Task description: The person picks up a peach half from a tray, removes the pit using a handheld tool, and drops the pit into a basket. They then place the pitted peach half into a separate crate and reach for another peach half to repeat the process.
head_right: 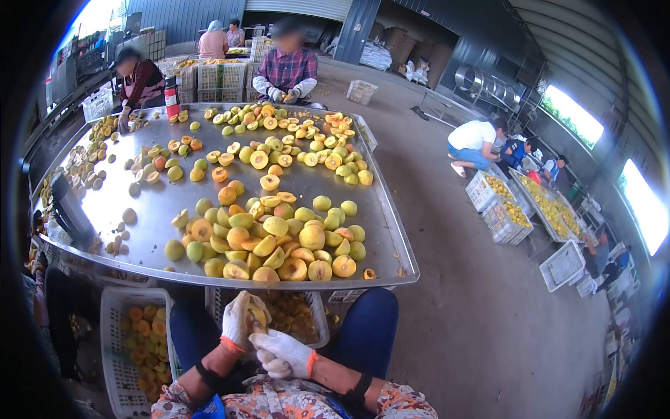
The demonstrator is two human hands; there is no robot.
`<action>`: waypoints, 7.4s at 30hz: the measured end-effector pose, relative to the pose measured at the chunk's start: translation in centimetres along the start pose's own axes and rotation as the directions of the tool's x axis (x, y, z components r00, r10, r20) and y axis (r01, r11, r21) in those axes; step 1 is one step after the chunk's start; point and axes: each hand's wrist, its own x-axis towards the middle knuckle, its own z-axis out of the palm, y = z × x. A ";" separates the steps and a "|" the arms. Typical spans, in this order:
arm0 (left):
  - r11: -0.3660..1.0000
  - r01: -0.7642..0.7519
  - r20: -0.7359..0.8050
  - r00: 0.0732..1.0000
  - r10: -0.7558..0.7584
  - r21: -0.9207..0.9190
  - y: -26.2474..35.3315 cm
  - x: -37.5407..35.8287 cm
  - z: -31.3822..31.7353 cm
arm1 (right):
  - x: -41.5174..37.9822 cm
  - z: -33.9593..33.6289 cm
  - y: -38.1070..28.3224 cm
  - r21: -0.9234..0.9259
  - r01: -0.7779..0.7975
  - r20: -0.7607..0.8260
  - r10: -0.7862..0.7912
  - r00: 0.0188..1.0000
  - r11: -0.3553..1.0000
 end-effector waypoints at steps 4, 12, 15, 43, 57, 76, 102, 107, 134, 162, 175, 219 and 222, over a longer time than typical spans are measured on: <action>0.997 0.050 0.065 0.996 -0.054 0.060 0.9 -0.2 -0.3 | -0.1 0.2 -0.4 0.009 -0.024 -0.010 0.024 1.000 1.000; 0.891 -0.138 0.419 0.906 -0.063 0.432 4.3 0.4 -3.2 | 0.5 -0.3 0.3 0.055 -0.087 0.141 0.079 0.987 0.995; 0.939 -0.172 0.360 0.931 0.056 0.297 3.7 0.2 -2.8 | 0.8 -0.3 0.1 0.071 -0.082 0.155 0.071 0.985 0.994; 0.987 -0.045 0.011 0.999 0.047 -0.155 4.0 1.9 -2.4 | -0.6 -0.5 -2.1 -0.211 0.232 -0.114 -0.259 0.959 0.950; -0.169 0.134 0.007 0.763 0.646 0.976 13.8 -2.9 -11.7 | 0.5 -4.2 -0.8 -0.367 0.171 -0.141 -0.236 0.961 0.914; 0.794 -0.392 0.213 0.920 0.330 0.465 7.1 1.6 -1.8 | -0.1 -1.1 -1.8 -0.862 0.448 0.115 -0.769 0.628 0.237; 0.689 -0.320 0.096 0.934 0.344 0.651 3.0 -1.7 0.1 | 1.6 -1.3 0.3 -0.902 0.368 0.389 -0.799 0.459 -0.227; 0.643 -0.322 0.162 0.941 0.296 0.695 3.4 -1.3 0.1 | 1.3 -1.8 0.7 -0.898 0.413 0.364 -0.783 0.505 -0.151; 0.896 0.011 0.200 0.974 -0.111 0.443 2.7 0.1 -0.7 | -1.0 -0.9 -0.3 -0.162 0.009 -0.060 -0.019 0.998 0.987; 0.879 0.063 -0.066 0.992 -0.107 -0.473 1.8 1.7 0.6 | -0.8 -1.5 -2.0 -0.158 0.023 0.123 -0.003 0.992 0.987; -0.299 -0.276 0.398 0.759 0.516 0.913 8.8 1.9 -2.0 | 1.6 -5.4 0.0 -0.775 0.062 -0.142 -0.268 0.953 0.629; 0.501 -0.396 0.197 0.893 0.404 0.769 0.8 0.1 -1.0 | 1.1 -2.5 0.3 -0.931 0.345 0.304 -0.783 0.542 -0.123; 0.429 -0.420 0.274 0.891 0.362 0.799 2.5 0.1 -0.4 | 1.2 -2.8 0.5 -0.914 0.403 0.276 -0.787 0.552 -0.038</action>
